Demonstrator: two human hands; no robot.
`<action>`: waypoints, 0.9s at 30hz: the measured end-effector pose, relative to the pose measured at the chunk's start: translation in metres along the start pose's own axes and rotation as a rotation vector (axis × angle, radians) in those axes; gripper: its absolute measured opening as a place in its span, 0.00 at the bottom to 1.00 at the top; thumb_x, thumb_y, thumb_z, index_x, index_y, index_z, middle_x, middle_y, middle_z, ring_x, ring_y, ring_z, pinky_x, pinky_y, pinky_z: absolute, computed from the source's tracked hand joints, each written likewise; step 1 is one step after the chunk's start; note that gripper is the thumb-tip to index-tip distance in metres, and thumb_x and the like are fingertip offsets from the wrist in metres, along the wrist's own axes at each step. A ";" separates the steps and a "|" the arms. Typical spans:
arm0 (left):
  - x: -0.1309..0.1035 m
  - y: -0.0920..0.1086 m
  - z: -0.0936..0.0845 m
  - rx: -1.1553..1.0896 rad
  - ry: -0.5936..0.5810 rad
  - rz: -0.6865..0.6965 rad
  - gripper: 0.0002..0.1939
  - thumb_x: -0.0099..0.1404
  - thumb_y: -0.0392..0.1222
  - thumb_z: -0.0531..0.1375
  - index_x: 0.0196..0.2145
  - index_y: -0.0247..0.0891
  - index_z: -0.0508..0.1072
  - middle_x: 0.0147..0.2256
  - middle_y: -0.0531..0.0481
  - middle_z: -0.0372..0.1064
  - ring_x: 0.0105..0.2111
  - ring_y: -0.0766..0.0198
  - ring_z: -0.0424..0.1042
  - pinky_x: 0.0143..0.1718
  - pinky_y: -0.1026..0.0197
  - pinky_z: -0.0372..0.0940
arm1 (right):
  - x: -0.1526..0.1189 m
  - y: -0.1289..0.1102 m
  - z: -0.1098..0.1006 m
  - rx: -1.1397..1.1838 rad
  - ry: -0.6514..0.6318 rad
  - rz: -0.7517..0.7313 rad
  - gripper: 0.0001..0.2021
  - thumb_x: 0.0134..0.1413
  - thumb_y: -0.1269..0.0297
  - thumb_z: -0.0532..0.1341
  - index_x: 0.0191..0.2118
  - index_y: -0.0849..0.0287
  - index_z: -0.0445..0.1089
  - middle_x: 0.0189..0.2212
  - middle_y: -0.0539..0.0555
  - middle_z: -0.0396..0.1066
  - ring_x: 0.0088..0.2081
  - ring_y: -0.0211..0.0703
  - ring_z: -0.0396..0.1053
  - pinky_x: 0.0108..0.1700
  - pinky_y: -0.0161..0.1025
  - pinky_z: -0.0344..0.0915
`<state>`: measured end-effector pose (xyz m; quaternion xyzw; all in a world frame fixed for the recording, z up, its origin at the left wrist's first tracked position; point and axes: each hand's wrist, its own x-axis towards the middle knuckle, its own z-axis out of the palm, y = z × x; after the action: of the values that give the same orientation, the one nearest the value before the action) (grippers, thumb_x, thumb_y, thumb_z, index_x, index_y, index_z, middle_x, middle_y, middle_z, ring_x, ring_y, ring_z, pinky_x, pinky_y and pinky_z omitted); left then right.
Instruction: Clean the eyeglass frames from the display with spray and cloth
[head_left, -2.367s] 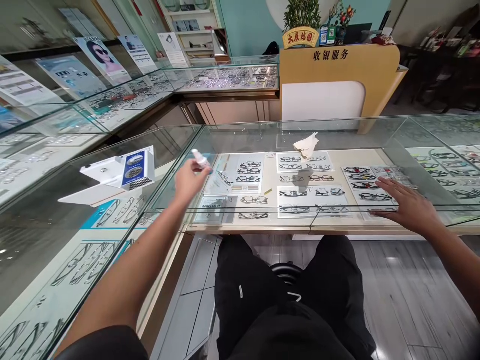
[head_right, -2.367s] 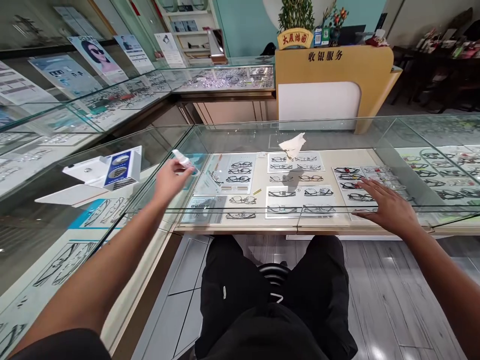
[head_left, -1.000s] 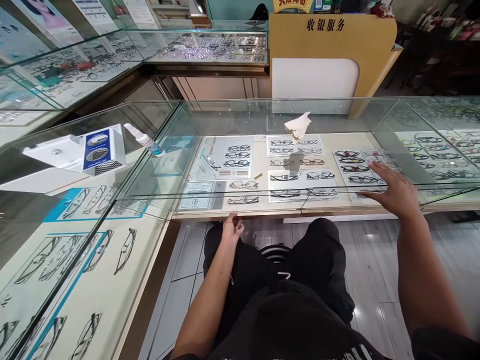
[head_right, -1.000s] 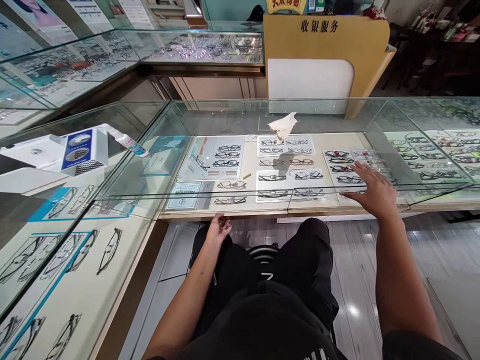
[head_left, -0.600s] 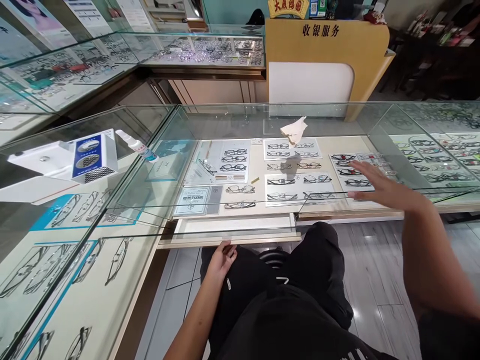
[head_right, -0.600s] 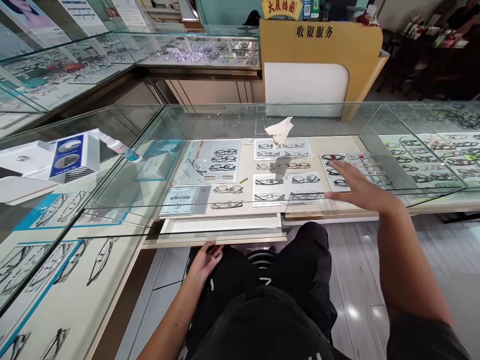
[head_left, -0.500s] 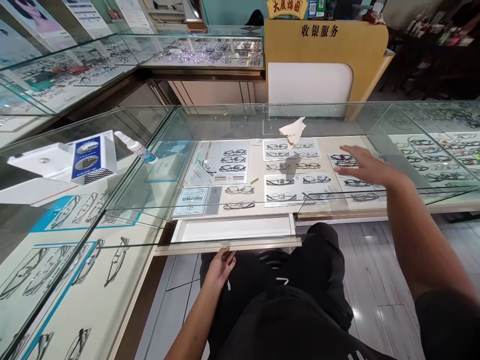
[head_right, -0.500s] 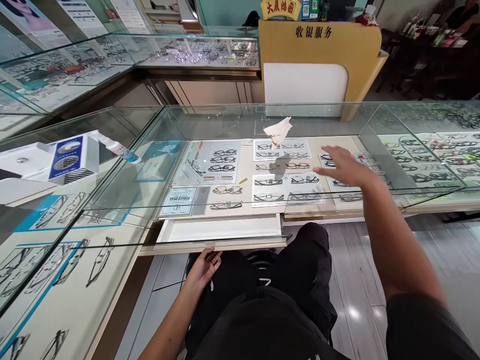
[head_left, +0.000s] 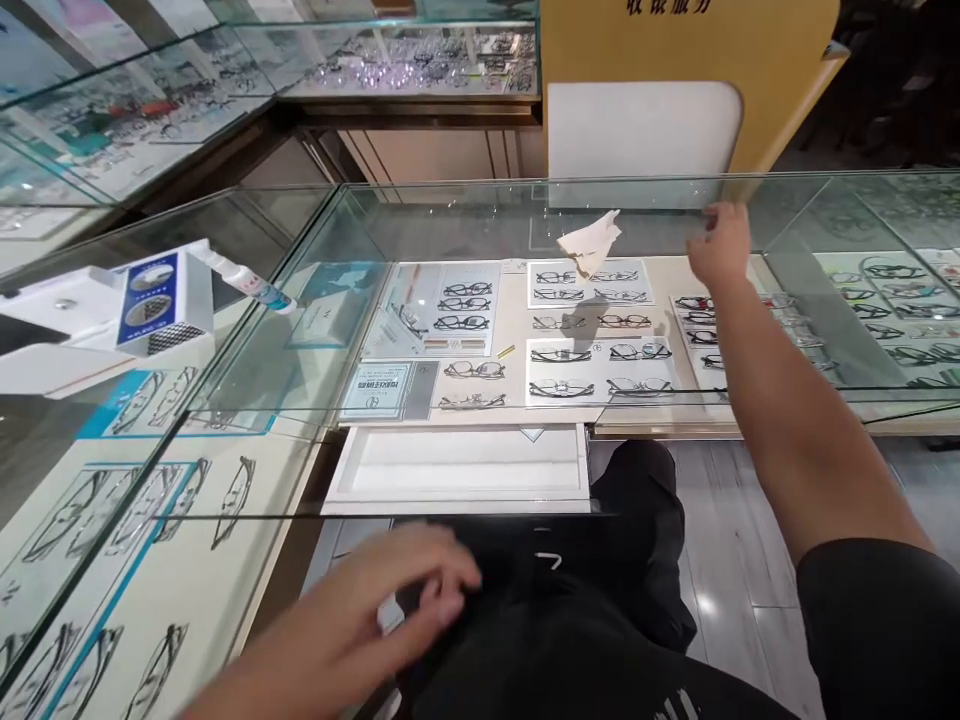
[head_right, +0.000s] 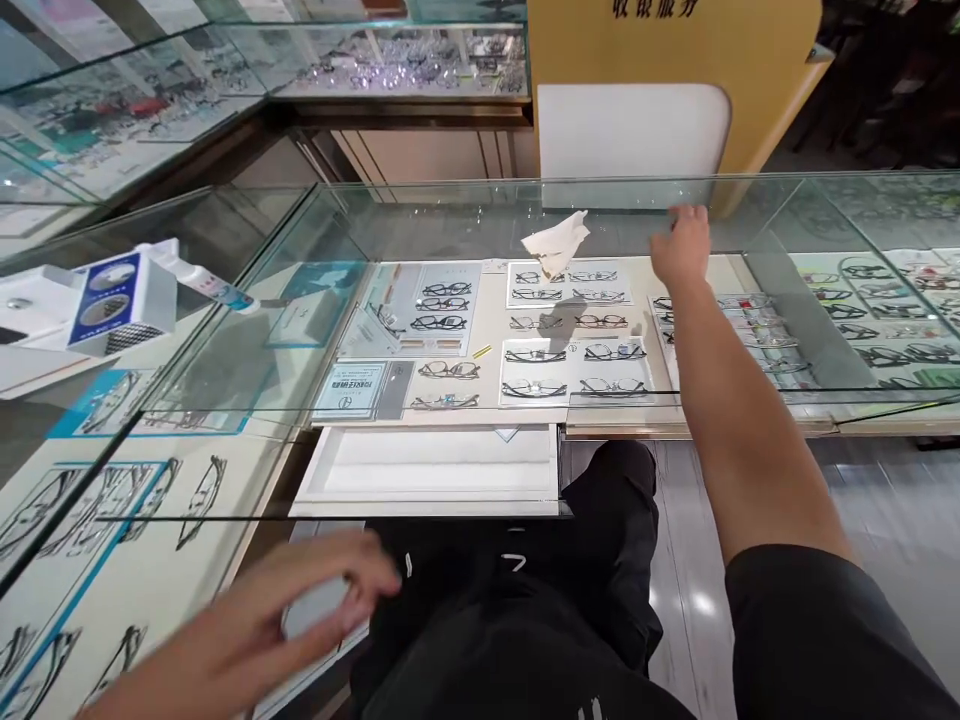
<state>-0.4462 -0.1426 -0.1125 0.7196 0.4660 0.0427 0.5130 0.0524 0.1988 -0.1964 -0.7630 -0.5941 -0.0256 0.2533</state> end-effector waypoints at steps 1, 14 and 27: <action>0.017 0.009 -0.016 0.041 -0.021 0.004 0.14 0.77 0.53 0.57 0.47 0.47 0.80 0.40 0.49 0.79 0.40 0.59 0.75 0.46 0.60 0.67 | 0.002 0.005 0.000 0.022 0.013 -0.011 0.20 0.70 0.65 0.53 0.64 0.62 0.64 0.63 0.71 0.66 0.61 0.58 0.61 0.67 0.54 0.59; 0.282 -0.066 0.004 0.598 0.184 0.274 0.16 0.71 0.43 0.58 0.53 0.37 0.76 0.57 0.36 0.72 0.59 0.43 0.68 0.61 0.44 0.60 | 0.002 0.011 0.001 0.092 -0.063 -0.025 0.21 0.66 0.58 0.55 0.61 0.56 0.70 0.59 0.65 0.73 0.60 0.61 0.68 0.64 0.59 0.66; 0.362 -0.097 0.005 0.636 0.216 0.291 0.14 0.62 0.49 0.67 0.43 0.41 0.77 0.67 0.40 0.66 0.69 0.39 0.53 0.66 0.36 0.47 | 0.004 0.010 0.001 0.231 -0.024 0.092 0.20 0.67 0.55 0.54 0.57 0.56 0.72 0.54 0.63 0.78 0.56 0.60 0.76 0.59 0.56 0.74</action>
<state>-0.3009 0.1169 -0.3409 0.8932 0.4004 0.0440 0.2000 0.0623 0.2015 -0.1998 -0.7554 -0.5605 0.0634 0.3333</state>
